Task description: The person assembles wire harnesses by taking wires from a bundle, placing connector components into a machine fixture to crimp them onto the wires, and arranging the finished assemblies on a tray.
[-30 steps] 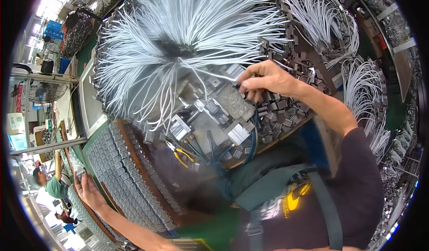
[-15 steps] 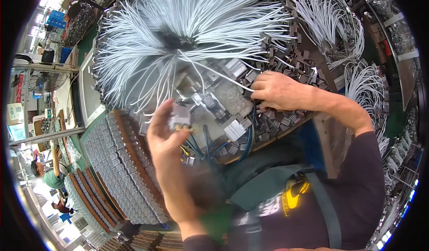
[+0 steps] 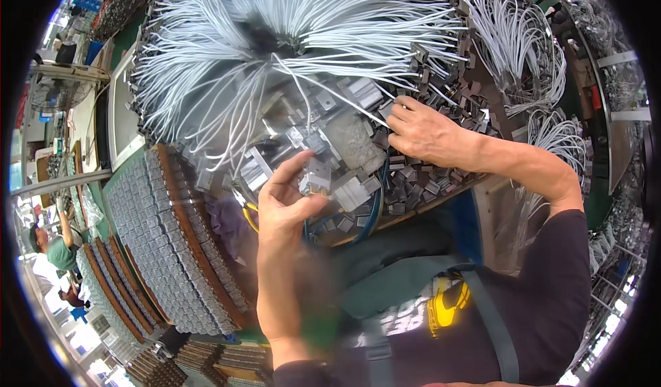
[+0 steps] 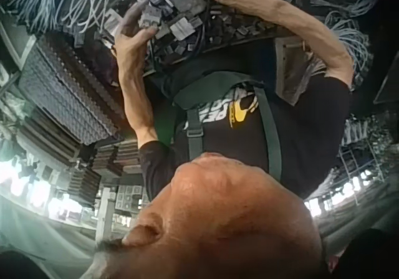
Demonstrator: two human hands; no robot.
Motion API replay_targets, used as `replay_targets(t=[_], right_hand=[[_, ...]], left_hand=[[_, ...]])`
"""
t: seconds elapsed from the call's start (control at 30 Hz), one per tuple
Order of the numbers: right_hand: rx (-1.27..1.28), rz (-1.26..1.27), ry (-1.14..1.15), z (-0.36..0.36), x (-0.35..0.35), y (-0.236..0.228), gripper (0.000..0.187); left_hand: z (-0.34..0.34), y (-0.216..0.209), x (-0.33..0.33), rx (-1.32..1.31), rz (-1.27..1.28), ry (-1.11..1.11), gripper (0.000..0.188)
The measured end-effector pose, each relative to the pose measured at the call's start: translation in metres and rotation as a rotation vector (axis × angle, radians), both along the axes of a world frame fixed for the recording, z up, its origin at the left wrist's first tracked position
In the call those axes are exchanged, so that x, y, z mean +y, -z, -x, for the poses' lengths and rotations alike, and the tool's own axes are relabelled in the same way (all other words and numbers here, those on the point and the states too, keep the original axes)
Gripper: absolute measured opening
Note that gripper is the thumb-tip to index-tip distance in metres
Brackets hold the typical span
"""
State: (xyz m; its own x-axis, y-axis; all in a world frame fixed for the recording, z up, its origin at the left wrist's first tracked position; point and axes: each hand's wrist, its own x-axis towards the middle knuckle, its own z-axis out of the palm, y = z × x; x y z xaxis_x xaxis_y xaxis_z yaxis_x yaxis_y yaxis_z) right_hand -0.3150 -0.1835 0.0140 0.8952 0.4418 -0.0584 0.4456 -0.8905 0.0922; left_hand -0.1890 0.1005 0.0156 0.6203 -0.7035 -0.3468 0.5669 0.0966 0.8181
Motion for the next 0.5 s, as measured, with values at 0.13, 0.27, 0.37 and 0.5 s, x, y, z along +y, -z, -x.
replay_targets(t=[0.13,0.27,0.37,0.5], right_hand=[[0.013,-0.029,-0.003,-0.0025,-0.0004,0.0008,0.011],[0.067,-0.197,0.014,-0.0012,-0.0019,-0.0006,0.01],[0.156,-0.214,0.032,-0.0038,-0.0031,-0.0017,0.012],[0.224,-0.106,-0.019,-0.01,-0.0015,-0.0061,0.013]], left_hand=[[-0.0018,0.0011,0.002,0.046,-0.038,0.039,0.073],[-0.0035,0.0024,0.0021,0.029,-0.024,0.042,0.064],[-0.0042,0.0063,0.0028,0.061,-0.013,0.042,0.064],[-0.0037,0.0032,0.0031,0.091,-0.034,0.058,0.065]])
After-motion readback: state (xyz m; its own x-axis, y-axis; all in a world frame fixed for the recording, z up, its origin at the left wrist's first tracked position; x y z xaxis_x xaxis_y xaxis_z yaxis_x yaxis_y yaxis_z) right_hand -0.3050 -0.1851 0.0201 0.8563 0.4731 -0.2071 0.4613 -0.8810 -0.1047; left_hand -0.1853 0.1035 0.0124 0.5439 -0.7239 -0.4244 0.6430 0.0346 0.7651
